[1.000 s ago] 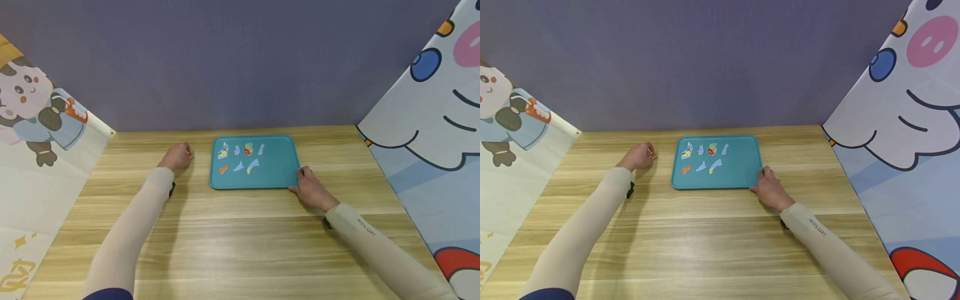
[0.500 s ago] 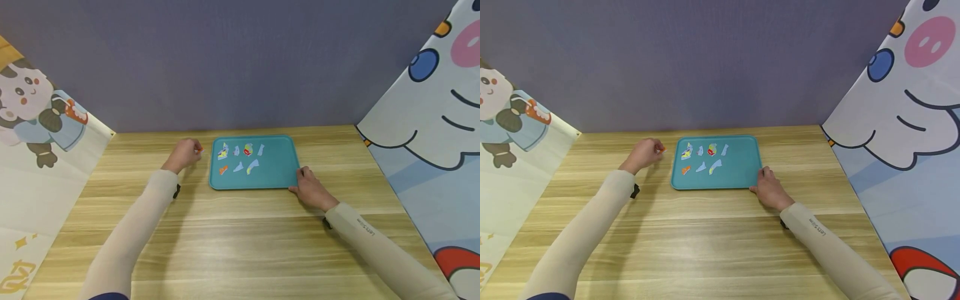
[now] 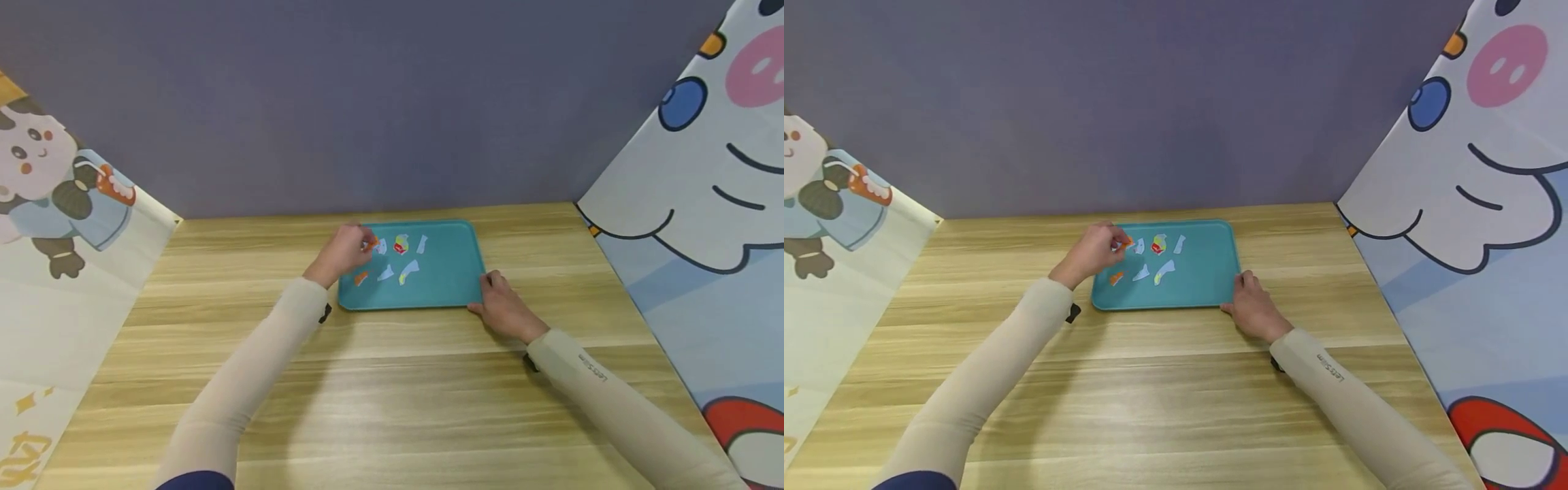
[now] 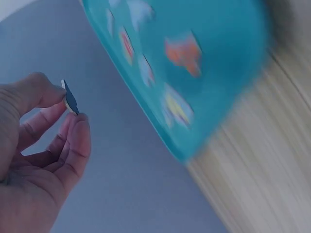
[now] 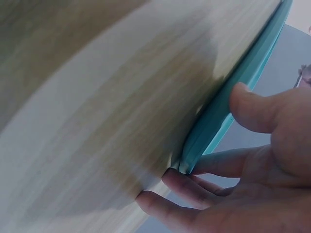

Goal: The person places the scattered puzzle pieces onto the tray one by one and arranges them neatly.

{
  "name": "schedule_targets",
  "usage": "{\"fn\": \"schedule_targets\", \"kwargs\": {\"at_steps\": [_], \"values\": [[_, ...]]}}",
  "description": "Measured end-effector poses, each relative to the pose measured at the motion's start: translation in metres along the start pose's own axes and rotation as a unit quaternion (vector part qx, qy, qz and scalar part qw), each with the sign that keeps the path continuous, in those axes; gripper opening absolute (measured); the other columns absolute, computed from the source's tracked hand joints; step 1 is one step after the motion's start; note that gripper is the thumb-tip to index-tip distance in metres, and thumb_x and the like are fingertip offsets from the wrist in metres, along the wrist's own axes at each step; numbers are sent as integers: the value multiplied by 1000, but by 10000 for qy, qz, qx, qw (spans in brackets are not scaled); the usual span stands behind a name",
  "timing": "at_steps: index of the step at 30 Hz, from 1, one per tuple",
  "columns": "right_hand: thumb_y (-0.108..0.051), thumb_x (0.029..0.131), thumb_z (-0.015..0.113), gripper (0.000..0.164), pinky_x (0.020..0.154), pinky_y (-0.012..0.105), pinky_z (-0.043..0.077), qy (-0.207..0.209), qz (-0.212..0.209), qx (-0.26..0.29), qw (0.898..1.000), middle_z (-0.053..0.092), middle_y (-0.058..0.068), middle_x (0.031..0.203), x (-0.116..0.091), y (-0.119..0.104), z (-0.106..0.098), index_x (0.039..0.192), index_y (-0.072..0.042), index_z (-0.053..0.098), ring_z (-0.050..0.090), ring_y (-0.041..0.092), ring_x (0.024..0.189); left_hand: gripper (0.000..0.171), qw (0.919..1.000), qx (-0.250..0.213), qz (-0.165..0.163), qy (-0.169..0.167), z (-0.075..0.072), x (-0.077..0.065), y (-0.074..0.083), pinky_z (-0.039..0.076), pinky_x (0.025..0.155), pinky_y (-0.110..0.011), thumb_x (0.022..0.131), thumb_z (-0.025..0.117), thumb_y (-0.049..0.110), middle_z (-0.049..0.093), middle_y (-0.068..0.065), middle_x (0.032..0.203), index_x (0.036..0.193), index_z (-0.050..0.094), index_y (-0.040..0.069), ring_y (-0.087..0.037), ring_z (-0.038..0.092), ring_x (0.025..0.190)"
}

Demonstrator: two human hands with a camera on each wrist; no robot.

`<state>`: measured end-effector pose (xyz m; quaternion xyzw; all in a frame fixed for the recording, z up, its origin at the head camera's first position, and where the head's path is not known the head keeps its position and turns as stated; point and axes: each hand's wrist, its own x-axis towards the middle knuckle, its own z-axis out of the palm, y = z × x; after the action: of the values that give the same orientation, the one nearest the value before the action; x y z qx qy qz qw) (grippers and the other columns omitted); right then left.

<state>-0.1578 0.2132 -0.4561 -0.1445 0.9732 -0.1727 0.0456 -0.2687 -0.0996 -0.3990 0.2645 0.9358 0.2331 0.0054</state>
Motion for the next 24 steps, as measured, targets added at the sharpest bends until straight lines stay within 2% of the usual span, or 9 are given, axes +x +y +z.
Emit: {"fn": "schedule_targets", "kwargs": {"at_steps": [4,11,14,16,19,22,24], "values": [[-19,94,60,64,95,52,37,45,-38,8,10000,32,36,126,1,0,0,130,25,30,37,45,115,17,9998,-54,79,-185,19,13,24,50,75,-31,83,66,3,66,-8,96,99,70,0,-21,58,90],[-18,94,60,65,94,52,37,41,-18,44,10000,32,36,126,0,4,0,131,26,29,37,45,114,9,9976,333,43,-607,61,39,67,49,72,-30,83,66,5,65,-4,90,92,68,4,-18,59,83],[-19,94,60,66,94,52,37,71,24,34,10000,32,36,126,-1,5,0,131,26,29,38,45,114,4,9972,520,51,-538,76,47,81,50,67,-32,82,63,3,65,-6,83,82,66,5,-19,60,78],[-19,93,60,66,94,52,37,96,25,6,10000,33,36,126,-1,7,1,131,25,29,38,45,114,7,9974,618,128,-339,89,54,84,50,62,-34,81,61,1,64,-8,77,75,64,4,-21,60,73],[-19,94,60,66,94,52,38,104,-15,-37,9999,33,36,125,-1,8,1,131,26,29,38,45,114,12,9966,796,126,-164,99,56,89,51,60,-35,80,58,-2,64,-9,75,70,61,4,-21,61,70],[-19,93,60,66,93,52,38,94,-26,4,10000,33,36,126,1,8,2,131,25,29,38,44,114,17,9963,851,26,-77,107,57,89,52,60,-35,80,55,-6,64,-10,75,69,61,4,-19,60,68],[-19,93,61,65,92,53,39,106,-16,24,9999,33,36,126,1,8,2,131,25,30,38,44,114,18,9955,932,-106,-158,105,56,93,52,63,-34,83,54,-6,66,-11,79,70,62,4,-19,61,70]]}}
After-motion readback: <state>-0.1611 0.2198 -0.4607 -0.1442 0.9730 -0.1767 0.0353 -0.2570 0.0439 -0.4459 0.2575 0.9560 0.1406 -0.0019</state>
